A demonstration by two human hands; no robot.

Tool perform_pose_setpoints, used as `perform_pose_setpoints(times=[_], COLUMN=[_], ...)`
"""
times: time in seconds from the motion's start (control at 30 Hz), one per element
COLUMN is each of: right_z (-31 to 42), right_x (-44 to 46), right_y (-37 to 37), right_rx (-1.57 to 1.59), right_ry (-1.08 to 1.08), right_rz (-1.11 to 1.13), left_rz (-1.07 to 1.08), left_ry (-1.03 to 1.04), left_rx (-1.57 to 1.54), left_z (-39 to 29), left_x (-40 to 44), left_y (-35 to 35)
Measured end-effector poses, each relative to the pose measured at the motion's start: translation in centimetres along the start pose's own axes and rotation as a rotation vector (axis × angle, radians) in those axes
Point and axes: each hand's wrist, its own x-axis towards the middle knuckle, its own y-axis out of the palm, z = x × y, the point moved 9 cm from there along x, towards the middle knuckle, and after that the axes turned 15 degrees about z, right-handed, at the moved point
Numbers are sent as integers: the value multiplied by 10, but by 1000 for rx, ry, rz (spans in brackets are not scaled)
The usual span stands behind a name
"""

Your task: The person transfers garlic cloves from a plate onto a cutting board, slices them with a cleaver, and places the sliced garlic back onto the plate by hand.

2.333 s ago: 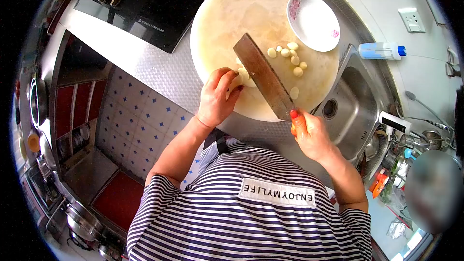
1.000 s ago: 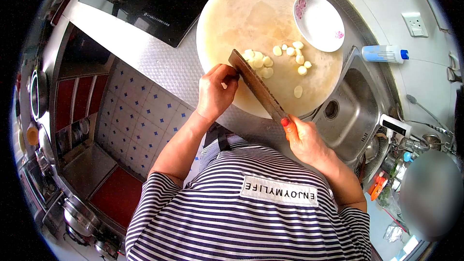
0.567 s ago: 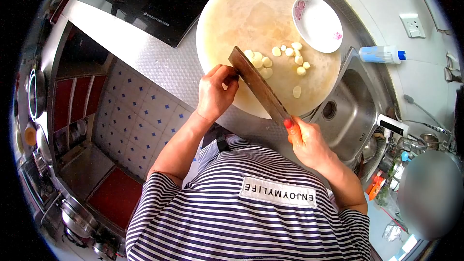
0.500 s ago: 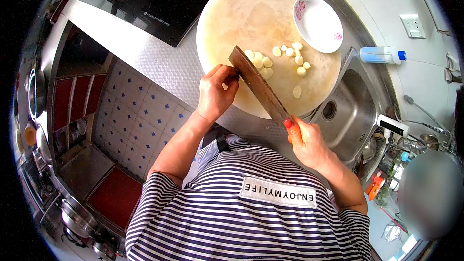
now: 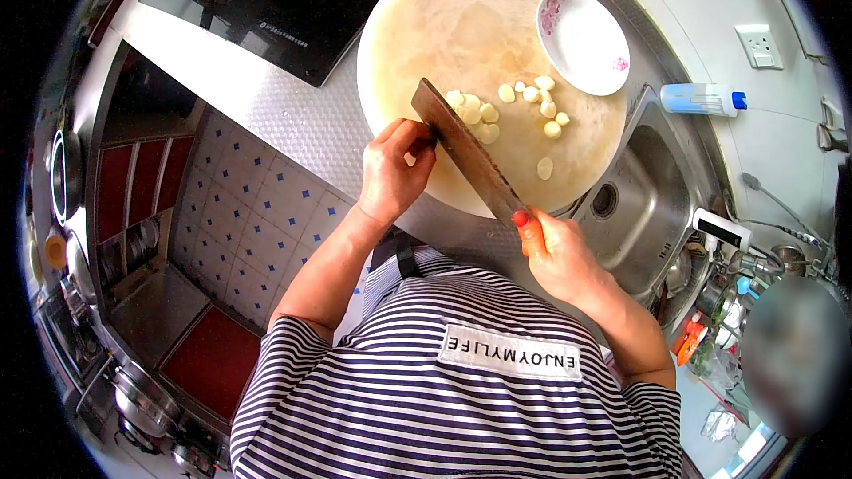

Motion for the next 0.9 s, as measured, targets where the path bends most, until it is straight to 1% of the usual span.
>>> perform_pose_setpoints(times=[0.13, 0.2, 0.23, 0.3, 0.33, 0.4, 0.43, 0.5, 0.53, 0.57, 0.63, 0.67, 0.7, 0.77, 0.8, 0.83, 0.9], right_z=[3, 11, 9, -1, -1, 4, 3, -9, -8, -6, 4, 4, -2, 0, -4, -5, -4], right_x=[8, 13, 13, 12, 10, 2, -2, -12, -17, -19, -26, -28, -28, -36, -36, -37, -37], right_y=[5, 5, 5, 6, 5, -2, -4, -11, -17, -19, -24, -25, -23, -19, -16, -15, -10], right_rx=[7, 6, 5, -22, -22, -5, -5, 14, -6, -4, -108, -152, -147, -346, -417, -408, -557], right_ry=[-37, -193, -196, -104, -113, -207, -214, -140, -159, -162, -221, -253, -256, -337, -284, -287, -281], right_rz=[-19, -104, -112, -100, -111, -191, -196, -243, -252, -260, -309, -340, -347, -457, -455, -459, -492], left_rz=[-1, -16, -15, 6, 5, 16, 15, 23, 74, 77, 111, 73, -37, -180, -202, -197, 176], left_ry=[-1, -16, -8, -17, -4, -16, -10, -17, -64, -56, -190, -198, -168, -45, 77, 80, 440], left_rx=[-9, 24, 25, 12, 19, 53, 58, 138, 100, 104, -475, -446, -393, -127, 77, 85, 378], left_z=[0, 2, 1, 0, -2, -1, -1, -1, 4, 2, 24, 25, 29, -4, -40, -56, -109], left_x=[0, 0, 0, 2, 4, 7, 10, 20, 24, 25, 24, 23, 23, 20, 21, 20, 14], left_y=[0, 0, 0, 1, 2, 4, 6, 9, 13, 11, 11, -2, -19, -56, -66, -72, -37])
